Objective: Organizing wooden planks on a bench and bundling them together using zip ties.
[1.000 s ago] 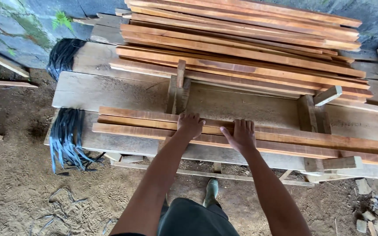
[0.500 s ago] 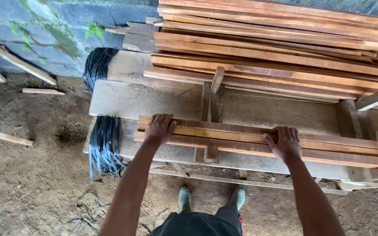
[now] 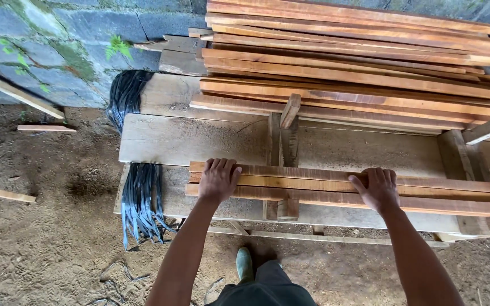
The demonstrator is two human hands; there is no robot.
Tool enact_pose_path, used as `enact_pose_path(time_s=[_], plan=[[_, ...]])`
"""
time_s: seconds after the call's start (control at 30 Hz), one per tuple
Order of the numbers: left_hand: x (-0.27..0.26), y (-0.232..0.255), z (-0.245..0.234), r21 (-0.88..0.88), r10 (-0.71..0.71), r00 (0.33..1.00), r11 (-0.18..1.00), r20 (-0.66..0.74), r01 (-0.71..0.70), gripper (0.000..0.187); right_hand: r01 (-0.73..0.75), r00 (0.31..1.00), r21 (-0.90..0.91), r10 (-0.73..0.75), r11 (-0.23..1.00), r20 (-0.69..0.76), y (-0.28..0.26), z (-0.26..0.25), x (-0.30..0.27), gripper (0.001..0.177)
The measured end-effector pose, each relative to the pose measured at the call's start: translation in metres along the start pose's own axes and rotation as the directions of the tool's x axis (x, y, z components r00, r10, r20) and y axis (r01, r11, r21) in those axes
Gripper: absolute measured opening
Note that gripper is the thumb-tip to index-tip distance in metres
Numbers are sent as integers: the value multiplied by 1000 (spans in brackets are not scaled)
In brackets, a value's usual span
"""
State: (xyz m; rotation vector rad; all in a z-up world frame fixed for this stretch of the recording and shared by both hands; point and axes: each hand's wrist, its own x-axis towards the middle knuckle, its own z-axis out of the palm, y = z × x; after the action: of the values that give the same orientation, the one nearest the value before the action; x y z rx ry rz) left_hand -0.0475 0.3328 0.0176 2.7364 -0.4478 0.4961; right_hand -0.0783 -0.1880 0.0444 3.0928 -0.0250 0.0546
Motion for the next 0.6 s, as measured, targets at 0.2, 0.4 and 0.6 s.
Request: enact_pose_path(time_s=[0.2, 0.4, 0.6], plan=[[3, 3, -13, -26, 24, 999, 999, -34, -25, 34, 104, 985, 149, -122, 983, 118, -111, -23, 14, 67], [0, 0, -9, -47, 36, 999, 998, -38, -37, 35, 177, 973, 99, -189, 979, 130, -180, -29, 13, 70], [0, 5, -19, -92, 12, 999, 996, -52, -17, 39, 192, 978, 141, -202, 971, 60, -193, -23, 12, 75]])
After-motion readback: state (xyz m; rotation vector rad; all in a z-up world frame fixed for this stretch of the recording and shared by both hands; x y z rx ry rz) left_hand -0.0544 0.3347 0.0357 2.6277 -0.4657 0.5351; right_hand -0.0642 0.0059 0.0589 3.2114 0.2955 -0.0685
